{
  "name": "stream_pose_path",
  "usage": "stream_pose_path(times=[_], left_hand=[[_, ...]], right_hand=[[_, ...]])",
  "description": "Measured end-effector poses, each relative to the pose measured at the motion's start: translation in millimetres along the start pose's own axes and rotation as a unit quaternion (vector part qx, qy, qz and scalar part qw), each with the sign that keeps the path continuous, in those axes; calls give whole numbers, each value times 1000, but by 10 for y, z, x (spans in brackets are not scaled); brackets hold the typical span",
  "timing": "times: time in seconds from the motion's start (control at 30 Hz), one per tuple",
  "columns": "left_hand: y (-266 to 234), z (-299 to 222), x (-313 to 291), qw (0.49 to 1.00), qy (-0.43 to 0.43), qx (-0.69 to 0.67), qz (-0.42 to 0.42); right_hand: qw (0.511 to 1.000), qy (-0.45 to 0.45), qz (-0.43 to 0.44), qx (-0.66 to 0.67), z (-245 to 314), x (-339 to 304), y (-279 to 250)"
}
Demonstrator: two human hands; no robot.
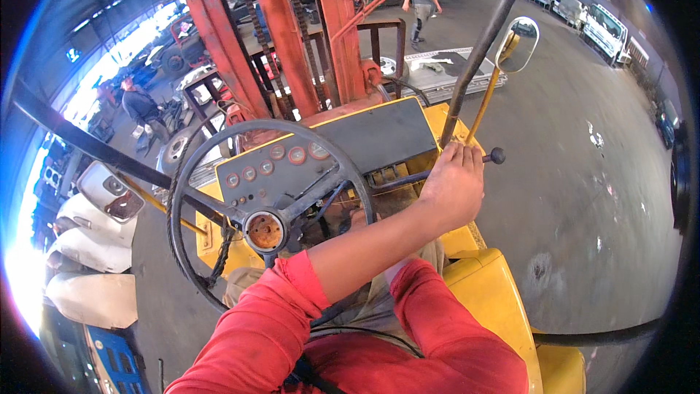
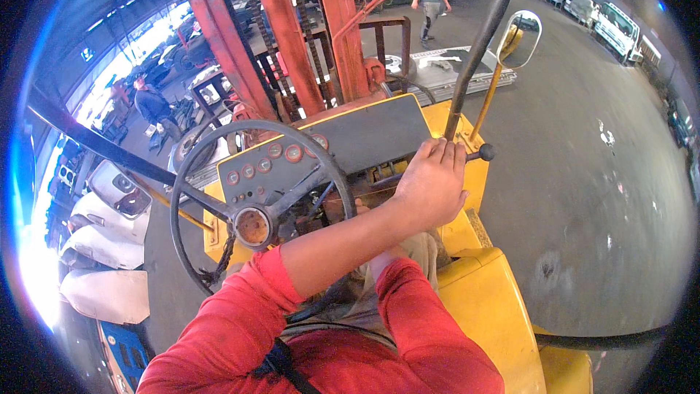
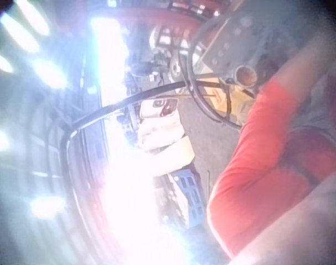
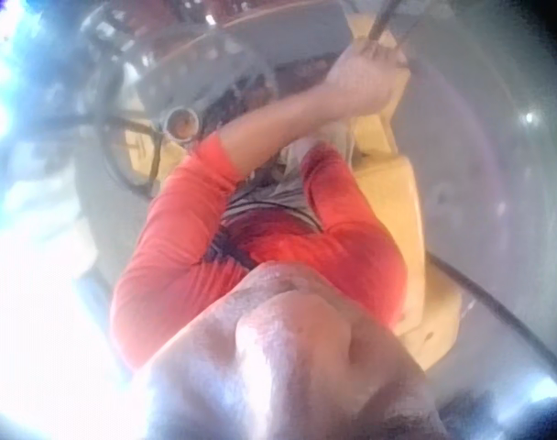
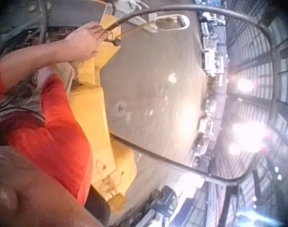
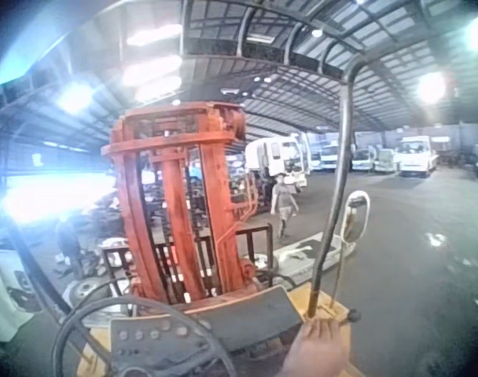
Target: The person operates a yellow forklift inside a large indoor garage. They steer the vehicle, engage the controls, and maneuver the forks to approach and lift a flat metal object from the floor.
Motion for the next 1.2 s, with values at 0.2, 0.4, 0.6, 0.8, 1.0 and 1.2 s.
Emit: stream_pose_path(times=[0.2,0.4,0.6,0.8,1.0,1.2], left_hand=[[181,-401,-234,967,122,213,65],[498,-544,-407,978,148,129,68],[558,-558,-464,982,133,84,102],[574,-549,-493,987,106,65,105],[565,-546,-468,983,119,60,127],[228,-509,-353,969,138,120,163]], right_hand=[[998,-45,-22,28,113,-30,26],[997,-69,-32,33,179,-54,67],[995,-79,-41,38,194,-58,69],[994,-87,-46,45,193,-76,98],[993,-94,-46,49,212,-59,93],[992,-102,-48,50,213,-26,44]])
Point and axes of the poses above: each hand's wrist, its own x-axis towards the middle knuckle, its own y-axis out of the palm, z = x × y, the point moved 5 cm from there along x, towards the middle knuckle, and after that the axes turned 5 degrees about z, right-handed, at the moved point
